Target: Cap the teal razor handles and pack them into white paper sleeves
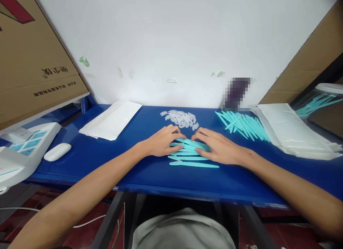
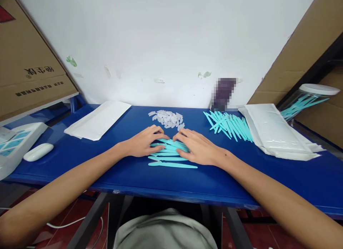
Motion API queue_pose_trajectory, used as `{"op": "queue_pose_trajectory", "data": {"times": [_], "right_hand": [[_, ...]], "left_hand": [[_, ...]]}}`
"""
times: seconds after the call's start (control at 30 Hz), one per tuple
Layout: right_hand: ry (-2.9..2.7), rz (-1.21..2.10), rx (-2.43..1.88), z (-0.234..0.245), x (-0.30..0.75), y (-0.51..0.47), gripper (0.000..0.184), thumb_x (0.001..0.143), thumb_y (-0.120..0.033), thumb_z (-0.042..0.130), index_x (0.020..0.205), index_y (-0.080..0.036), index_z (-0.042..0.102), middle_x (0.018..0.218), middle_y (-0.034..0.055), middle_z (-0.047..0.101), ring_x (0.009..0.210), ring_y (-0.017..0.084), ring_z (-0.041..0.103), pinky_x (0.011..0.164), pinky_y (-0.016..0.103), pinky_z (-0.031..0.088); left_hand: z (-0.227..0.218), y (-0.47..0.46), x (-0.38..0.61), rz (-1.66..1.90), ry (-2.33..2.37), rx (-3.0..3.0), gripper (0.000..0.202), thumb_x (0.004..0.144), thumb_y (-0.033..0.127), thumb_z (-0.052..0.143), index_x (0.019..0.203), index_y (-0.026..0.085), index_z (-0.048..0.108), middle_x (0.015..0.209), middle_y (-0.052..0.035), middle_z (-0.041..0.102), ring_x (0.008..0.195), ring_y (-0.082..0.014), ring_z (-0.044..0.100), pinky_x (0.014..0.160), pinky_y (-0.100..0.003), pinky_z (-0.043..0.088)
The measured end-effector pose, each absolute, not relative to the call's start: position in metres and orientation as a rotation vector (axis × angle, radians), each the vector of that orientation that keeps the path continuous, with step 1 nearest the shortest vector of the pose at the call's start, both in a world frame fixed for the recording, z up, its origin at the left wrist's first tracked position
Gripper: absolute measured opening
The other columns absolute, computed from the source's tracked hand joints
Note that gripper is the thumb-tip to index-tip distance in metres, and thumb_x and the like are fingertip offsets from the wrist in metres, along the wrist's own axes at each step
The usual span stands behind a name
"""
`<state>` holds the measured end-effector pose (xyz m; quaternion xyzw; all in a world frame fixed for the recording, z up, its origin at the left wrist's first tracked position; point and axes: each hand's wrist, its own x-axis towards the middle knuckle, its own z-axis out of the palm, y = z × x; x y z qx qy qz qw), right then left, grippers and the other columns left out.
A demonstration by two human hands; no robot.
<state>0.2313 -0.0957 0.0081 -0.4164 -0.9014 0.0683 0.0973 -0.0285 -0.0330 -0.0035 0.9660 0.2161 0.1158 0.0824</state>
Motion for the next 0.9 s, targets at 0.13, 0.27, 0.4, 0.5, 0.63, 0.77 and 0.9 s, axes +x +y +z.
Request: {"op": "queue_pose_trajectory", "data": {"times": [0.13, 0.27, 0.4, 0.5, 0.63, 0.77, 0.9], "right_hand": [[-2.67, 0.218, -1.155, 0.008, 0.23, -0.098, 0.031, 0.1, -0.037, 0.045, 0.123, -0.02, 0.056, 0.123, 0.015, 0.056, 0.105, 0.029, 0.057, 0.091, 0.049, 0.047], [-2.708, 0.248, -1.106, 0.008, 0.23, -0.1, 0.036, 0.1, -0.043, 0.046, 0.129, -0.023, 0.052, 0.131, 0.0149, 0.052, 0.107, 0.029, 0.056, 0.096, 0.054, 0.045], [-2.74, 0.27, -1.104, 0.009, 0.23, -0.102, 0.04, 0.1, -0.045, 0.047, 0.134, -0.024, 0.049, 0.135, 0.0149, 0.05, 0.107, 0.029, 0.055, 0.095, 0.054, 0.045], [-2.746, 0.28, -1.103, 0.01, 0.23, -0.102, 0.043, 0.098, -0.046, 0.051, 0.135, -0.024, 0.049, 0.135, 0.0148, 0.05, 0.11, 0.029, 0.054, 0.096, 0.054, 0.044], [-2.74, 0.289, -1.121, 0.01, 0.229, -0.102, 0.044, 0.099, -0.049, 0.048, 0.135, -0.025, 0.049, 0.135, 0.0142, 0.05, 0.108, 0.028, 0.055, 0.1, 0.057, 0.042], [-2.714, 0.243, -1.127, 0.006, 0.231, -0.099, 0.039, 0.103, -0.048, 0.04, 0.133, -0.024, 0.052, 0.134, 0.0142, 0.052, 0.107, 0.028, 0.056, 0.101, 0.057, 0.042], [-2.694, 0.203, -1.128, 0.003, 0.231, -0.097, 0.034, 0.104, -0.043, 0.04, 0.128, -0.023, 0.054, 0.133, 0.0146, 0.052, 0.108, 0.028, 0.057, 0.1, 0.056, 0.042]], "left_hand": [[-0.002, -0.035, -0.03, 0.313, 0.635, 2.872, 0.054, 0.101, 0.057, 0.043, 0.137, 0.02, 0.057, 0.125, -0.0131, 0.055, 0.107, -0.0274, 0.05, 0.094, -0.042, 0.039], [-0.002, -0.036, -0.03, 0.273, 0.613, 2.852, 0.061, 0.097, 0.064, 0.046, 0.142, 0.023, 0.053, 0.134, -0.0141, 0.052, 0.115, -0.0307, 0.049, 0.098, -0.045, 0.039], [-0.001, -0.037, -0.031, 0.268, 0.611, 2.837, 0.064, 0.097, 0.067, 0.046, 0.143, 0.024, 0.052, 0.138, -0.0143, 0.051, 0.12, -0.0319, 0.047, 0.101, -0.048, 0.039], [0.0, -0.036, -0.032, 0.264, 0.623, 2.829, 0.06, 0.1, 0.063, 0.042, 0.144, 0.025, 0.051, 0.139, -0.0145, 0.05, 0.121, -0.0319, 0.047, 0.102, -0.049, 0.038], [0.002, -0.032, -0.036, 0.286, 0.65, 2.855, 0.057, 0.1, 0.06, 0.044, 0.144, 0.025, 0.052, 0.14, -0.0152, 0.049, 0.125, -0.0339, 0.046, 0.104, -0.053, 0.037], [0.003, -0.029, -0.04, 0.298, 0.681, 2.867, 0.057, 0.1, 0.059, 0.044, 0.145, 0.024, 0.051, 0.14, -0.0158, 0.049, 0.125, -0.0343, 0.046, 0.104, -0.054, 0.037], [0.002, -0.028, -0.041, 0.295, 0.704, 2.864, 0.056, 0.1, 0.058, 0.045, 0.146, 0.025, 0.051, 0.141, -0.0157, 0.049, 0.125, -0.0341, 0.046, 0.103, -0.053, 0.038]]}}
